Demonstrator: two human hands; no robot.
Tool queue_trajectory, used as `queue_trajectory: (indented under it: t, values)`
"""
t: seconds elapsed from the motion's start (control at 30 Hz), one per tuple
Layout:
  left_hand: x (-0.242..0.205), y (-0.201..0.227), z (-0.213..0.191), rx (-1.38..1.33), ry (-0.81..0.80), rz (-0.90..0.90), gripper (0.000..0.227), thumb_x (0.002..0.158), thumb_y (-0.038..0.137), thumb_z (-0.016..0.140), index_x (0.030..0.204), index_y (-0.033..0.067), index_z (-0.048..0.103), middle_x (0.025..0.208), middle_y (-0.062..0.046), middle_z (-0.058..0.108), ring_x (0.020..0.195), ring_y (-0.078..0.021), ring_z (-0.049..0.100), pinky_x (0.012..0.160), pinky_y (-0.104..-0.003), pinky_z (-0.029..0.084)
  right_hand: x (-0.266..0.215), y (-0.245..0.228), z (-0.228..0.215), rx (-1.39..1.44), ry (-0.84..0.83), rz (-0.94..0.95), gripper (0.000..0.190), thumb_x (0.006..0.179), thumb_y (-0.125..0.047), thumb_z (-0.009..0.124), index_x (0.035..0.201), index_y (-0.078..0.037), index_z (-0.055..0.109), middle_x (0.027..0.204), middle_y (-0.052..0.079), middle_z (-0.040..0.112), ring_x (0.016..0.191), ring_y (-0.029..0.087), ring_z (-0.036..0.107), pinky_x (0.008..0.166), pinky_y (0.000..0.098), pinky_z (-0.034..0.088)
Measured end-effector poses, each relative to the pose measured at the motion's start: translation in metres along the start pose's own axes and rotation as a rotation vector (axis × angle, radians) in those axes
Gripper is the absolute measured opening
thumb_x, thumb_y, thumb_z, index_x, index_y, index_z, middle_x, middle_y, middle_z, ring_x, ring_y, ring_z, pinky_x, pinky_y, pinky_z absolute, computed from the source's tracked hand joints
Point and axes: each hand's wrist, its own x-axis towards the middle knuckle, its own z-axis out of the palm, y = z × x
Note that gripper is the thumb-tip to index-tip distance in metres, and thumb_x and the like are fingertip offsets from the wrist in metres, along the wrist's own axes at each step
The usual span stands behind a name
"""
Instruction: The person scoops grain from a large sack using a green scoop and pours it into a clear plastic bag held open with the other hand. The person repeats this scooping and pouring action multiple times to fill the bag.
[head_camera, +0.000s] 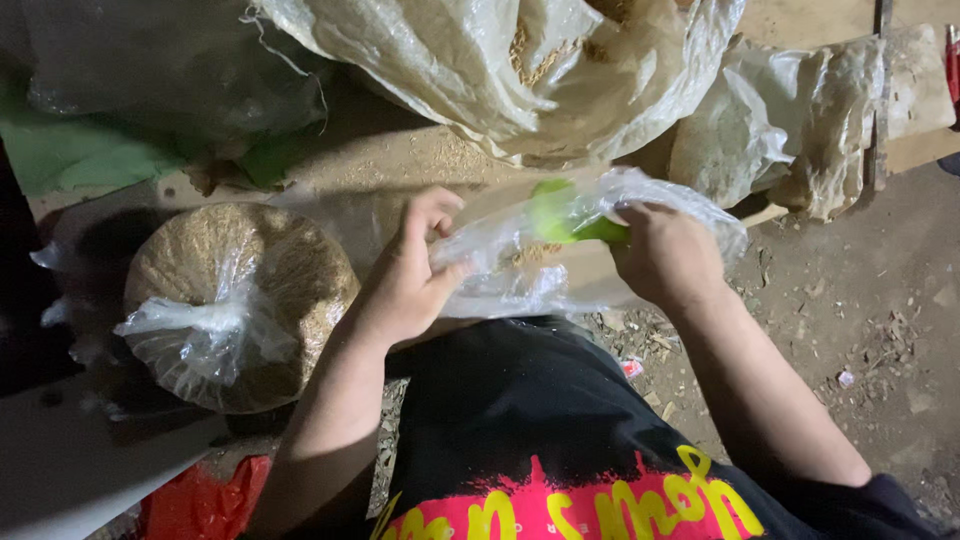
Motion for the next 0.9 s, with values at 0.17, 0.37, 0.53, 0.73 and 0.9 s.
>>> queue_trajectory:
  t: [0.17,0.37,0.53,0.73,0.9]
  values:
    - [-0.003,0.016,-0.009,0.346,-0.241,-0.047,0.036,0.097,0.007,0.067,0.117,0.0353,0.075,0.106,-0.004,0.052,0.095,-0.0151,0.058,0.078,-0.03,0.058,-0.012,0.012,-0.002,-0.164,-0.286,0.099,0.06,0.065,-0.052,0.09,0.112,-0.018,0.076,0.106,0.012,0.075,0.101,0.031,0.071,0.092,0.0435,0.056]
    - [0.008,0.037,0.012,0.65,-0.183,-0.5,0.088,0.068,0.018,0.092,0.147,0.0184,0.053,0.121,-0.02,0.045,0.095,-0.0295,0.062,0.077,-0.033,0.06,-0.004,0.017,-0.004,-0.094,-0.008,-0.522,0.101,0.058,-0.048,0.084,0.143,-0.005,0.053,0.141,0.025,0.058,0.131,0.04,0.054,0.111,0.0442,0.04]
    - [0.017,0.055,0.018,0.691,-0.143,-0.534,0.116,0.062,0.033,0.099,0.155,0.0153,0.032,0.147,-0.047,0.025,0.123,-0.0549,0.054,0.09,-0.043,0.056,-0.003,0.019,-0.037,0.002,-0.353,-0.353,0.092,0.066,-0.058,0.081,0.146,-0.019,0.057,0.138,0.014,0.066,0.121,0.033,0.063,0.104,0.0417,0.048]
    - [0.027,0.072,0.006,0.611,-0.203,-0.564,0.08,0.073,0.043,0.087,0.144,0.0297,0.053,0.136,-0.016,0.062,0.125,-0.0372,0.061,0.102,-0.049,0.05,-0.006,0.036,-0.107,0.35,-0.404,-0.338,0.033,0.089,-0.025,0.07,0.119,-0.012,0.076,0.1,0.008,0.082,0.091,0.02,0.076,0.083,0.0347,0.062]
    - [0.027,0.068,0.002,0.433,-0.087,-0.502,0.052,0.091,0.039,0.074,0.139,0.0222,0.064,0.128,-0.014,0.07,0.118,-0.0315,0.069,0.102,-0.042,0.053,0.0,0.051,-0.144,0.525,-0.164,-0.327,0.028,0.092,-0.011,0.062,0.118,-0.004,0.07,0.098,0.011,0.08,0.085,0.02,0.079,0.073,0.0337,0.063]
